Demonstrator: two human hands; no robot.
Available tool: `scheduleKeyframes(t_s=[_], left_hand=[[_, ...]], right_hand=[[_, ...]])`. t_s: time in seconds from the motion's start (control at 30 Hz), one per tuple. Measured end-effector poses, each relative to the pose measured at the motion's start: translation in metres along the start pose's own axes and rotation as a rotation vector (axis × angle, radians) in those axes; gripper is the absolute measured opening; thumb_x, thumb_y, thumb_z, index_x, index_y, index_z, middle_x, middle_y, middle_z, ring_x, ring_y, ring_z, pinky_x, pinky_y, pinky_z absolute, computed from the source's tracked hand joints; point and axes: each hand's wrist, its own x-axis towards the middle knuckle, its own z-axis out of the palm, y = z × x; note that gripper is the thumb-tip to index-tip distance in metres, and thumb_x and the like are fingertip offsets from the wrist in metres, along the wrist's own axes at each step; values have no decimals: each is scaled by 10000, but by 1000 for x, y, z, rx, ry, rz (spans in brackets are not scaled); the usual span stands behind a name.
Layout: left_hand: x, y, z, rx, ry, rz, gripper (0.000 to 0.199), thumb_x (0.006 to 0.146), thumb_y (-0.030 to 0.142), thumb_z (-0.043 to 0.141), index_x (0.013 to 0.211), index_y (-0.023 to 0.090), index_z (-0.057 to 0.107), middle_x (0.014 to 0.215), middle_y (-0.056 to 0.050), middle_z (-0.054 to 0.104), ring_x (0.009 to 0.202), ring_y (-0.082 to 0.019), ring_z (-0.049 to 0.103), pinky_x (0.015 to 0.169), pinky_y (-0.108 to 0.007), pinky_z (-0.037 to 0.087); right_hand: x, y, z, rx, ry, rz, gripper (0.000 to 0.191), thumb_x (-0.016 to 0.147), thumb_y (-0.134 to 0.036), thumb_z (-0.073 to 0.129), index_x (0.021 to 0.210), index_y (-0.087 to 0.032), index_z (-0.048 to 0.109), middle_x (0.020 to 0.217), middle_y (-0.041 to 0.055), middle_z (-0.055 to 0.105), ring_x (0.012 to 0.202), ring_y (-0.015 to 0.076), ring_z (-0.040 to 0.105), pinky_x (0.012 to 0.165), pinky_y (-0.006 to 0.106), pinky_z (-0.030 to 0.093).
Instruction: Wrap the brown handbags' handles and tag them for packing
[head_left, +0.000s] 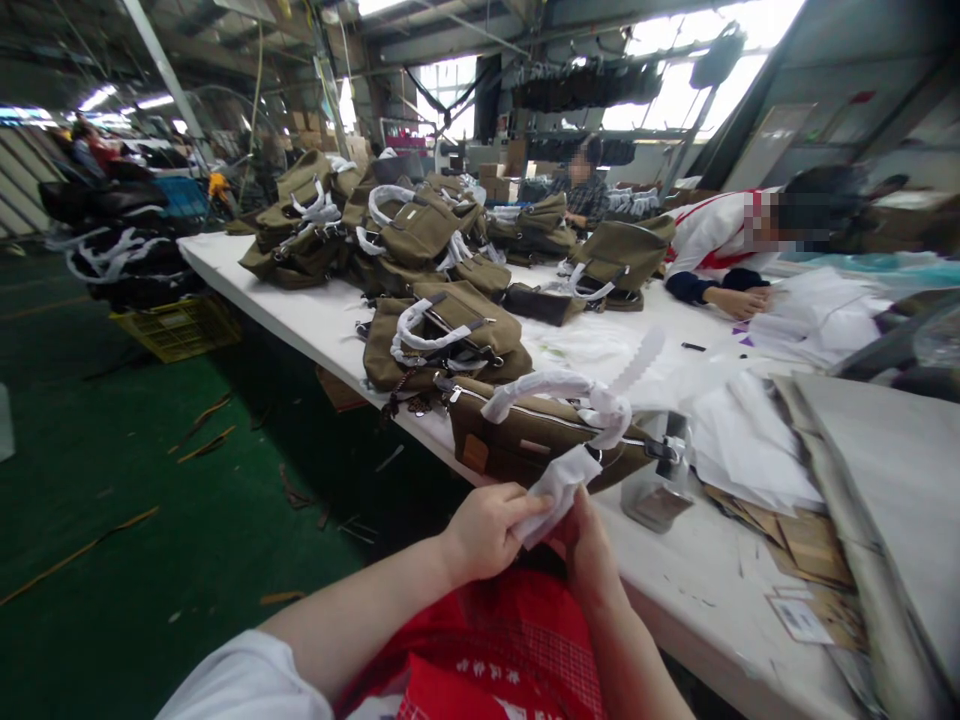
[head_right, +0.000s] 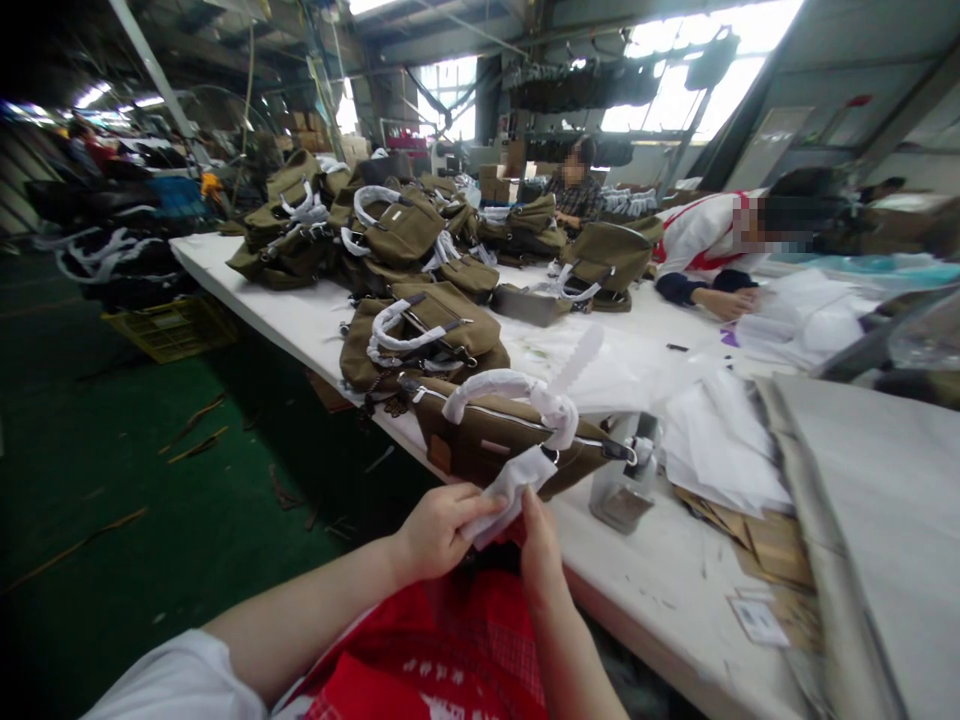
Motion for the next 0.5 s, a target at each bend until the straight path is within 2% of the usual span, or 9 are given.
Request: scheduleKeyframes(t_s=[0.07,0.13,0.23,0.3,0.33,0.4,0.47,0.5], left_hand=[[-1,4,-2,-88,-25,3,422,870,258,511,1272,190,622,1010,-107,632,891,-229,598,832,-344,475],[0,6,-2,-341,-19,-58,422,869,356,531,1240,183,631,1067,-110,619,932,-231,601,838,-343,482],[8,2,3,-854,103,-374,571,904,593,402,1219,152,581,1018,-108,640,796,-192,638,686,-312,514],[13,-2,8,-1017,133,-604,671,828,717,455,1132,129,563,859,-73,650,628,-157,622,563,-279,497],[15,-4,11,-1037,93,-672,694,762,744,538,1078,126,564,788,-53,643,575,-148,610,527,-267,486],[17,-5,17,-1046,-64,-723,710,666,741,655,1006,123,577,709,-43,648,547,-159,620,505,-262,485],[15,-3,23,-1076,-173,-735,729,636,755,664,985,120,586,680,-57,665,537,-172,636,505,-270,496],[14,-1,28,-1093,-184,-743,737,627,766,657,976,121,584,671,-60,670,530,-172,638,506,-273,501]], right_hand=[[2,-4,0,-94,-2,-28,511,689,-691,664,761,-188,602,608,13,609,525,166,542,460,270,389],[5,-9,0,-153,-2,-36,472,679,-633,718,751,-178,614,595,8,600,503,151,512,457,269,372],[8,-15,2,-108,1,-20,478,667,-634,728,763,-177,622,608,20,620,513,163,527,475,283,404],[8,-16,4,-87,-1,-12,483,664,-643,727,755,-180,619,598,25,621,505,167,528,467,286,410],[8,-15,4,-87,-4,-14,483,668,-645,724,746,-182,616,589,25,618,496,166,524,458,284,406],[8,-13,4,-96,-15,-23,485,682,-656,710,732,-185,606,556,16,600,465,156,504,436,280,393],[6,-10,3,-104,-20,-18,496,695,-672,692,739,-189,595,524,1,580,429,146,481,408,273,369],[6,-9,3,-109,-18,-10,505,698,-683,683,746,-189,589,511,-5,572,412,142,473,395,269,355]])
